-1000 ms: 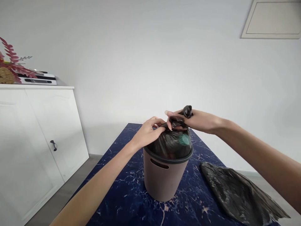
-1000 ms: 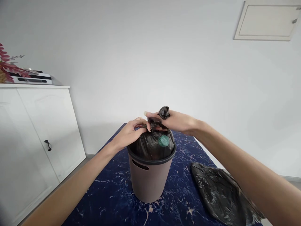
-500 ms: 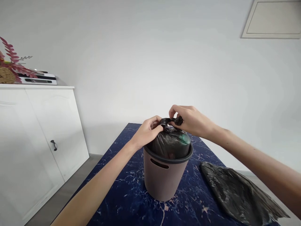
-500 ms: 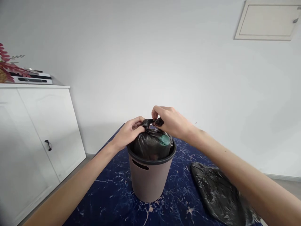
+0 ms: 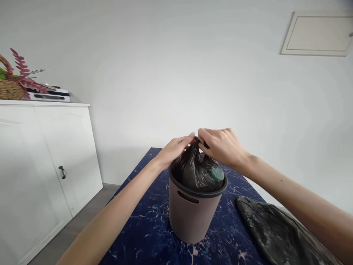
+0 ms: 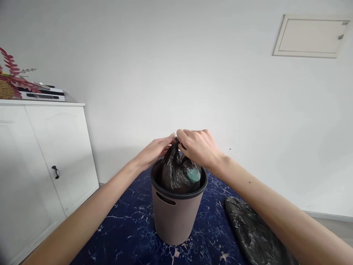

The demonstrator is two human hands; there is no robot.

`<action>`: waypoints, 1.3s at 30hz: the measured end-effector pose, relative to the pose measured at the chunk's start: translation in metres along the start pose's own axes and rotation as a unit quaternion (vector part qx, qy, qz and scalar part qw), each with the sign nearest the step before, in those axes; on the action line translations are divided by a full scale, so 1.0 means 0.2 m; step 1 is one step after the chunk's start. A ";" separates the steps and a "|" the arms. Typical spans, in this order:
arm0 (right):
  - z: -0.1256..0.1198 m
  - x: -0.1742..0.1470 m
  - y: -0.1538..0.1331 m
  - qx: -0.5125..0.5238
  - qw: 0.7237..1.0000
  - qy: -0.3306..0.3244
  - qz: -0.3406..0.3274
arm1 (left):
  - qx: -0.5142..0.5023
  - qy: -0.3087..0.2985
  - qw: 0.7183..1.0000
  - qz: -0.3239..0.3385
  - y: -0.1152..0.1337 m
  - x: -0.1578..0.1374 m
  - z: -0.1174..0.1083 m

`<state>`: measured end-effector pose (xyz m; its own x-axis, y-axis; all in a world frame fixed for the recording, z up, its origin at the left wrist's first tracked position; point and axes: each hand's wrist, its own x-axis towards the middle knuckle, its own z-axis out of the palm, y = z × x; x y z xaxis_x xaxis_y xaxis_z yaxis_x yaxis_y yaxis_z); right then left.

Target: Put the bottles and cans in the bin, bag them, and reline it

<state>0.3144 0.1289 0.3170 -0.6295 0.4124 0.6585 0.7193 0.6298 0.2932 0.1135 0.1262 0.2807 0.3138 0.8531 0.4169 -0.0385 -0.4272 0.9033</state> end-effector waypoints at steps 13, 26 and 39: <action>-0.05 -0.07 0.02 -0.031 0.993 -0.033 -0.106 | 0.102 0.080 0.991 0.019 0.02 -0.01 -0.01; -0.07 -0.20 0.00 0.264 0.959 -0.102 -0.001 | 0.276 0.111 0.955 0.011 -0.08 0.03 -0.12; -0.09 -0.46 0.08 0.443 0.864 -0.182 0.154 | 0.218 0.159 0.963 -0.004 -0.13 -0.06 -0.14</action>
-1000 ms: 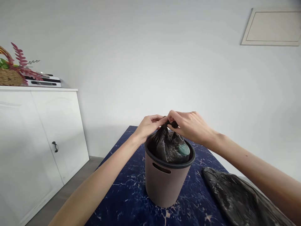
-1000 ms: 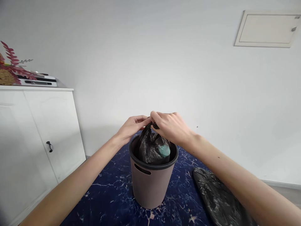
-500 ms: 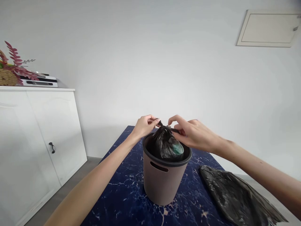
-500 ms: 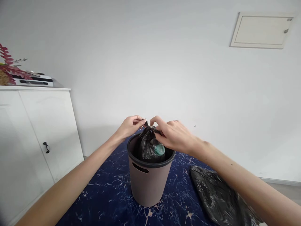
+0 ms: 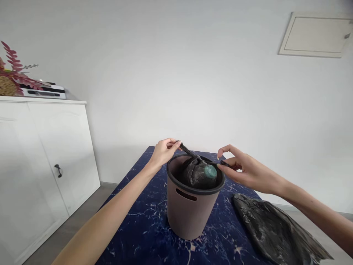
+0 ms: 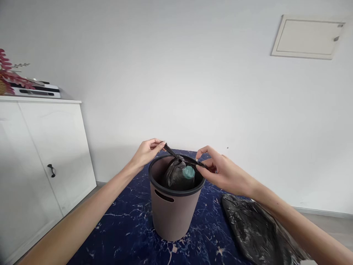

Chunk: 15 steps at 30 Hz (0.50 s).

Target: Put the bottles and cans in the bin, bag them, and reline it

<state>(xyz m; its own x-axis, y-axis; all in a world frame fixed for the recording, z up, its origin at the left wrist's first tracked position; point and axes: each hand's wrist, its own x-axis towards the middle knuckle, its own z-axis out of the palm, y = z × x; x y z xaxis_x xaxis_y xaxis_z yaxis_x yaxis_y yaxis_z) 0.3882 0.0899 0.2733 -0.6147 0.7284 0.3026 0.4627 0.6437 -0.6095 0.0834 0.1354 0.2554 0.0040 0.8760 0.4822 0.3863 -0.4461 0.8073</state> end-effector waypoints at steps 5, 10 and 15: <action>-0.10 0.08 -0.03 -0.028 0.995 -0.077 0.051 | -0.076 -0.003 0.997 0.015 0.09 -0.06 -0.01; -0.13 0.27 -0.14 -0.096 0.991 -0.068 0.060 | -0.111 -0.007 0.993 0.031 0.17 -0.11 0.00; -0.04 0.43 -0.17 -0.151 0.977 -0.153 0.012 | -0.108 0.002 0.992 0.059 0.17 -0.12 0.02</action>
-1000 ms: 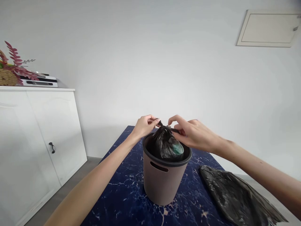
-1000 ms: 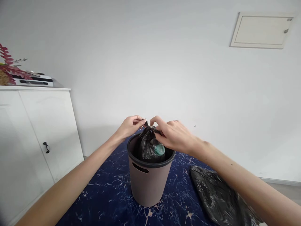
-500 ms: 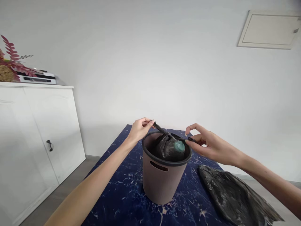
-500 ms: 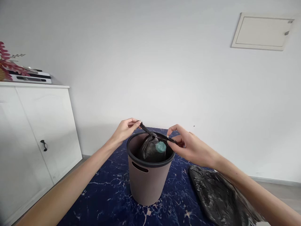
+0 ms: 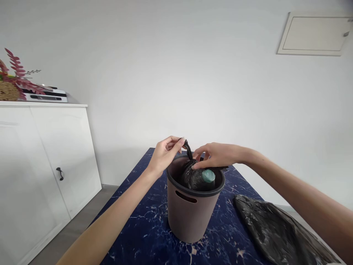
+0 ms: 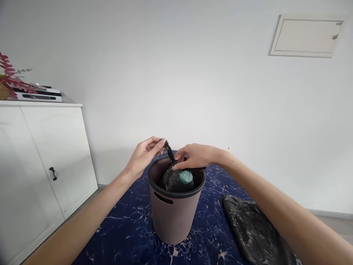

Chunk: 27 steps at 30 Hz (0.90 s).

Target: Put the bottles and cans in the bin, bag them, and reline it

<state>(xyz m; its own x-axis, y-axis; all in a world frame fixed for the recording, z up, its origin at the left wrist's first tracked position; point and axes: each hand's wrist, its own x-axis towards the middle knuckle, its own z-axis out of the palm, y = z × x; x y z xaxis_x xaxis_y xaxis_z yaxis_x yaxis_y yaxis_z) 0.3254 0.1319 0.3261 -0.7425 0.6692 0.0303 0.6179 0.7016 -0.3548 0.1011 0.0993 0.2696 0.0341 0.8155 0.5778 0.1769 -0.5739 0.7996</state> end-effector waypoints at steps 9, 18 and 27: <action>0.04 -0.06 0.11 0.153 0.984 0.093 -0.011 | 0.061 0.022 0.998 0.003 -0.13 -0.22 0.01; 0.10 0.02 0.14 0.433 0.883 0.162 0.083 | 0.112 -0.027 0.993 -0.004 -0.16 -0.38 0.05; 0.08 0.07 0.14 0.493 0.841 0.199 0.102 | 0.126 -0.040 0.991 0.011 -0.16 -0.41 0.11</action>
<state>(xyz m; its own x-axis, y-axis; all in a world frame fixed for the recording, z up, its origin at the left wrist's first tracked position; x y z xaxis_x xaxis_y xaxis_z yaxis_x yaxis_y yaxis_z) 0.3272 0.1564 0.3015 -0.3815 0.9171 0.1159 0.0619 0.1505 -0.9867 0.1138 0.0535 0.1931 0.1164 0.8124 0.5714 0.4159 -0.5623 0.7147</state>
